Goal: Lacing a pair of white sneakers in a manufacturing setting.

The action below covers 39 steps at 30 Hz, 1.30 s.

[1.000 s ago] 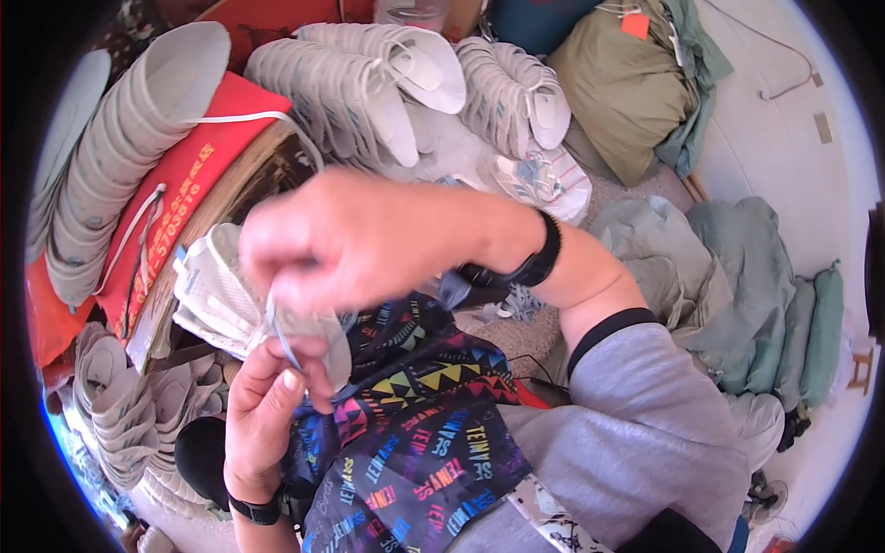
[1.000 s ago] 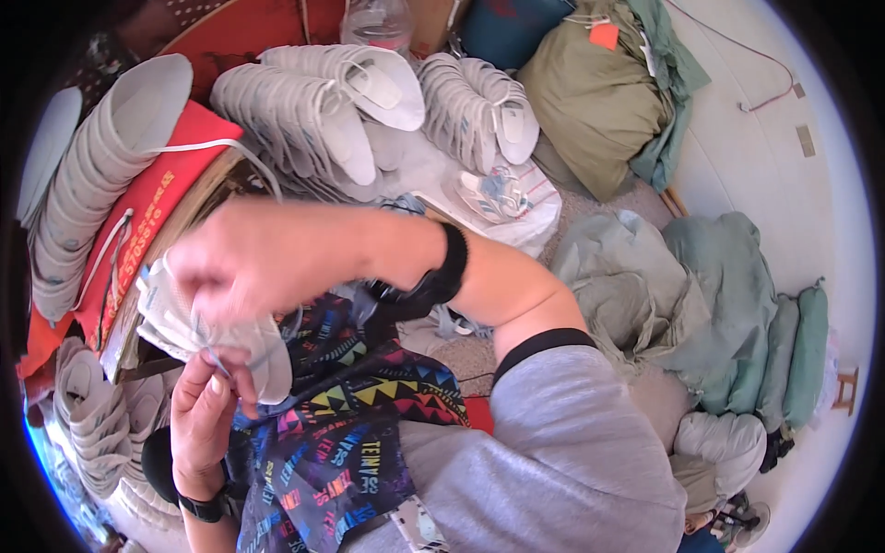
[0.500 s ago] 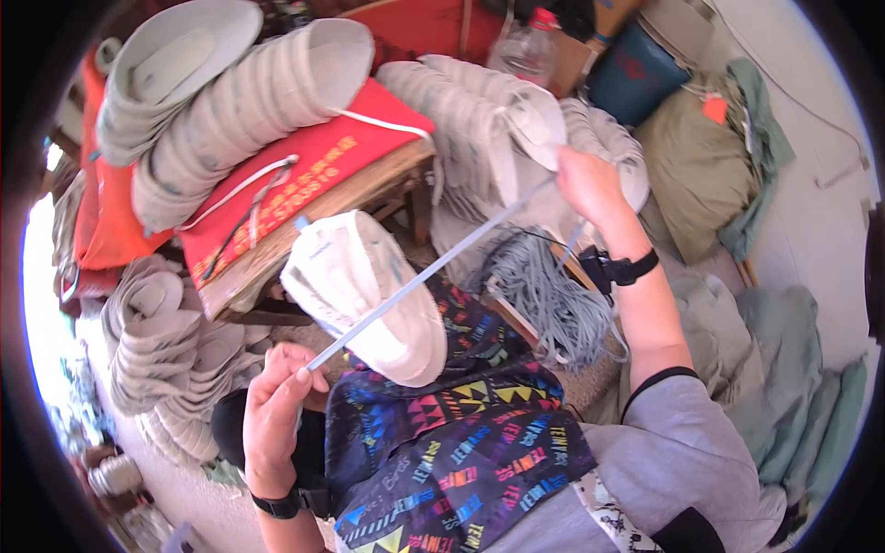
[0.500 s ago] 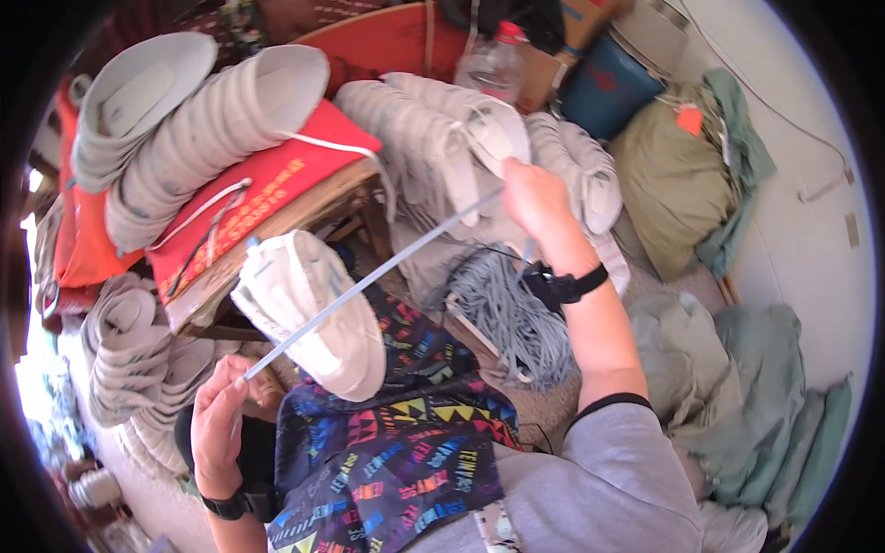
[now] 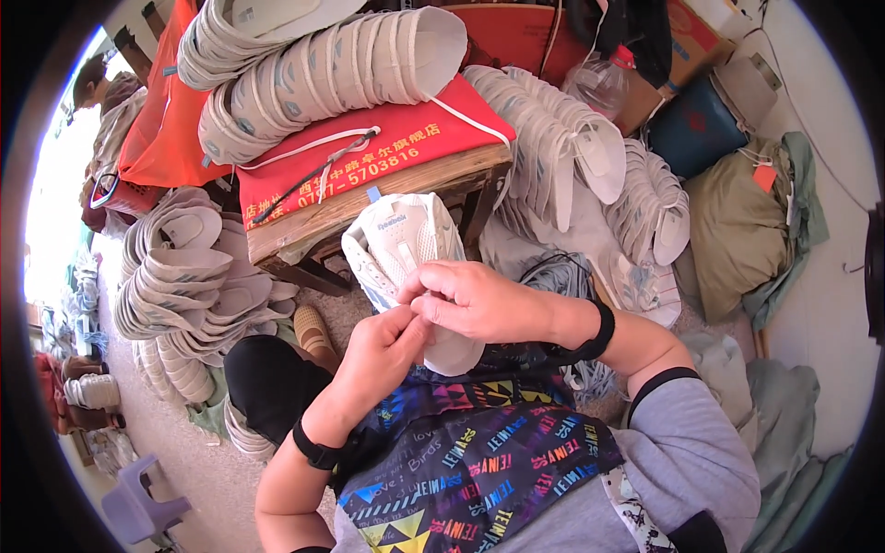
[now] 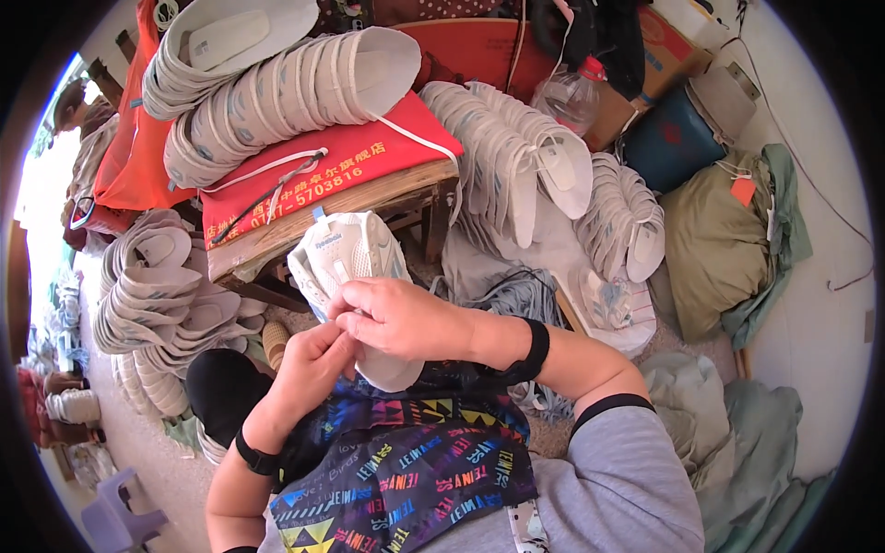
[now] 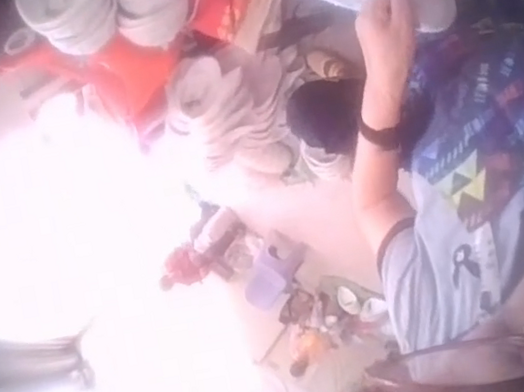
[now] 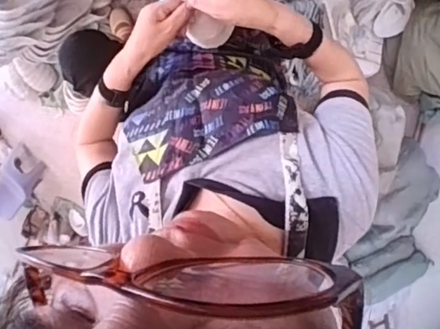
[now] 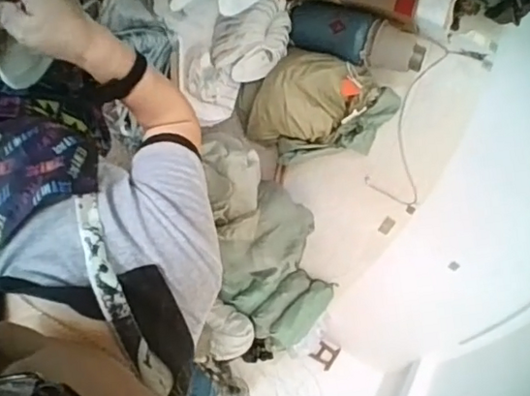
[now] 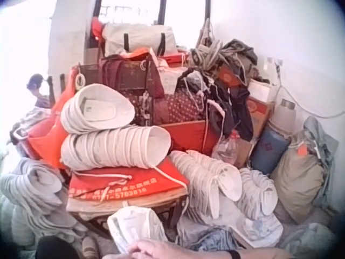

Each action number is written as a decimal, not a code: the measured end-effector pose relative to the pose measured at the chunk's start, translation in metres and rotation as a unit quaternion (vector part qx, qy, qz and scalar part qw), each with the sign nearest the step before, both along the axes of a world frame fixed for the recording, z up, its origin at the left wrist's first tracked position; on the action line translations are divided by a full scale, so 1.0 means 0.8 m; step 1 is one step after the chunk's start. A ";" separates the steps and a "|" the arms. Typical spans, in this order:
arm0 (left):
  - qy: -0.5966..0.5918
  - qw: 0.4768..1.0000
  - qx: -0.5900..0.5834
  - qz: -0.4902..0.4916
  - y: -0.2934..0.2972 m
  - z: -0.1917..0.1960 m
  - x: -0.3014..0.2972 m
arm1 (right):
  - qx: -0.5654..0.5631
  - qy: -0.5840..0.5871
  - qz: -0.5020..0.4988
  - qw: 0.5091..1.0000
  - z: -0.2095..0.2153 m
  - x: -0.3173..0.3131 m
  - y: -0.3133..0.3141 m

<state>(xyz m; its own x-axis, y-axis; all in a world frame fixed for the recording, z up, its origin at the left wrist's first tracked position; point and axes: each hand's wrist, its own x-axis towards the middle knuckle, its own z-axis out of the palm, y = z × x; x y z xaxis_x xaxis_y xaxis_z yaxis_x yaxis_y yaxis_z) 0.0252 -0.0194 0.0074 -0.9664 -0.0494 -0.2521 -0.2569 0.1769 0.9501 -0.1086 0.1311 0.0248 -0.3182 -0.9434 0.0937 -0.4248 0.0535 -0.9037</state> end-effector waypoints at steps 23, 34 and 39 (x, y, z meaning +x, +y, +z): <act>-0.001 0.995 0.047 0.085 -0.017 -0.017 -0.002 | 0.043 0.089 -0.218 0.971 -0.033 -0.009 0.011; 0.076 0.955 -0.276 0.075 -0.011 -0.017 -0.019 | -0.007 -0.041 -0.189 0.981 -0.055 0.004 -0.004; 0.155 0.901 -0.399 0.068 -0.025 -0.009 -0.018 | 0.003 0.062 -0.153 0.986 -0.044 -0.003 0.003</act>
<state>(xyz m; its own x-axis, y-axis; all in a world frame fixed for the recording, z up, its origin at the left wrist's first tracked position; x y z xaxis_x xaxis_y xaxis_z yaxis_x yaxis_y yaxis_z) 0.0105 -0.0398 -0.0002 -0.9557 -0.2188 0.1967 -0.0725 0.8231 0.5633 -0.1114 0.1331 -0.0105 -0.5752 -0.8053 0.1437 -0.4948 0.2027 -0.8450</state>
